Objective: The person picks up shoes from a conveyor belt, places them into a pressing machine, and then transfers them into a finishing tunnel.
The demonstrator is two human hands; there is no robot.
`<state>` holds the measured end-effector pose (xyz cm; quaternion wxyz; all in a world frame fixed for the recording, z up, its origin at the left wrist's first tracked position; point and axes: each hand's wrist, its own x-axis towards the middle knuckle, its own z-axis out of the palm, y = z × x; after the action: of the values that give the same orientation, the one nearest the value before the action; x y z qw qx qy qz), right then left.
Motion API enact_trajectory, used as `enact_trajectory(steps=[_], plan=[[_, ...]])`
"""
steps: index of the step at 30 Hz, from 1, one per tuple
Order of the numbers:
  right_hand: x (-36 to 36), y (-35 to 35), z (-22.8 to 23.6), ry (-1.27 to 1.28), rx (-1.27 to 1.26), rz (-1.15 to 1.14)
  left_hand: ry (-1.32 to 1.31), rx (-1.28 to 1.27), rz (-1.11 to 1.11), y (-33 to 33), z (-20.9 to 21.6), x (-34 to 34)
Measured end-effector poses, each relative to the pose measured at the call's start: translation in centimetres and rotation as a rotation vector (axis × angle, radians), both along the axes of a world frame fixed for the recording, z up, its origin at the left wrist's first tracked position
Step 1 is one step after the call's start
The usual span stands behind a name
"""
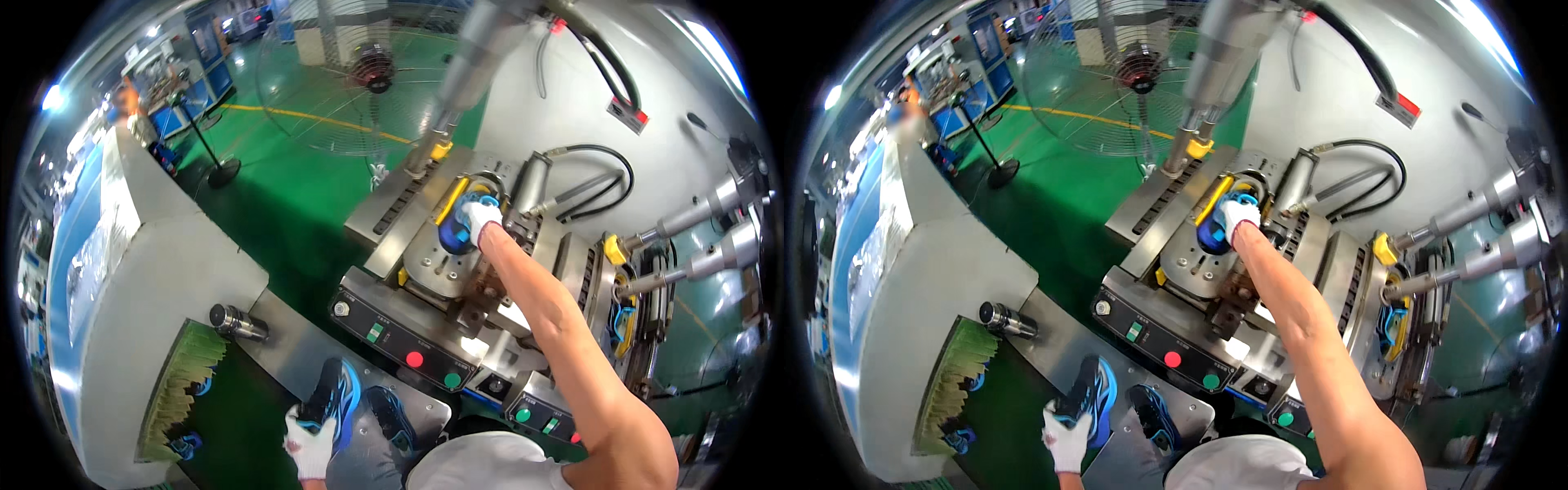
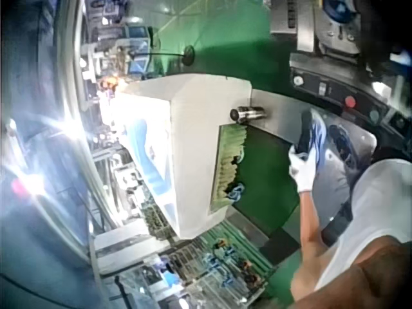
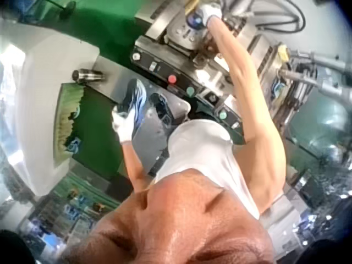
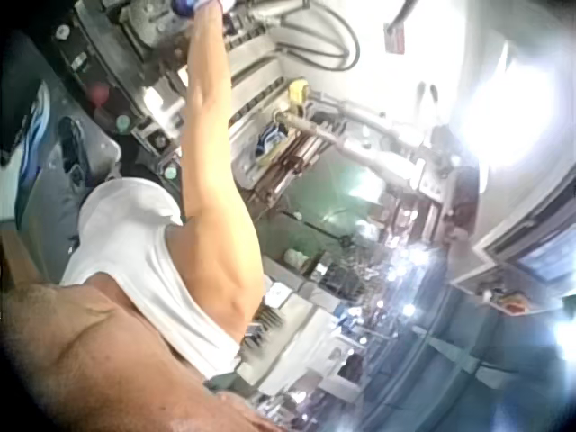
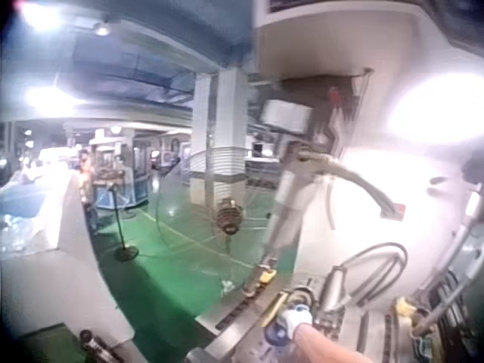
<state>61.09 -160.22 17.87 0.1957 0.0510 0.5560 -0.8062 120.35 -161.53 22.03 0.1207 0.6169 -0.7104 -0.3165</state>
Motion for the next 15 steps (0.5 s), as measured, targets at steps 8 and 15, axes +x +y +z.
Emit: enact_trajectory(steps=[8,15], plan=[[-2.3,-3.5,-5.7,0.996,1.704,0.340,-0.134,0.116,0.407,9.8,-9.6,9.7],[-9.6,-2.1,-7.6,0.672,1.153,0.555,0.144,0.292,0.365,15.5,-18.0,8.0]])
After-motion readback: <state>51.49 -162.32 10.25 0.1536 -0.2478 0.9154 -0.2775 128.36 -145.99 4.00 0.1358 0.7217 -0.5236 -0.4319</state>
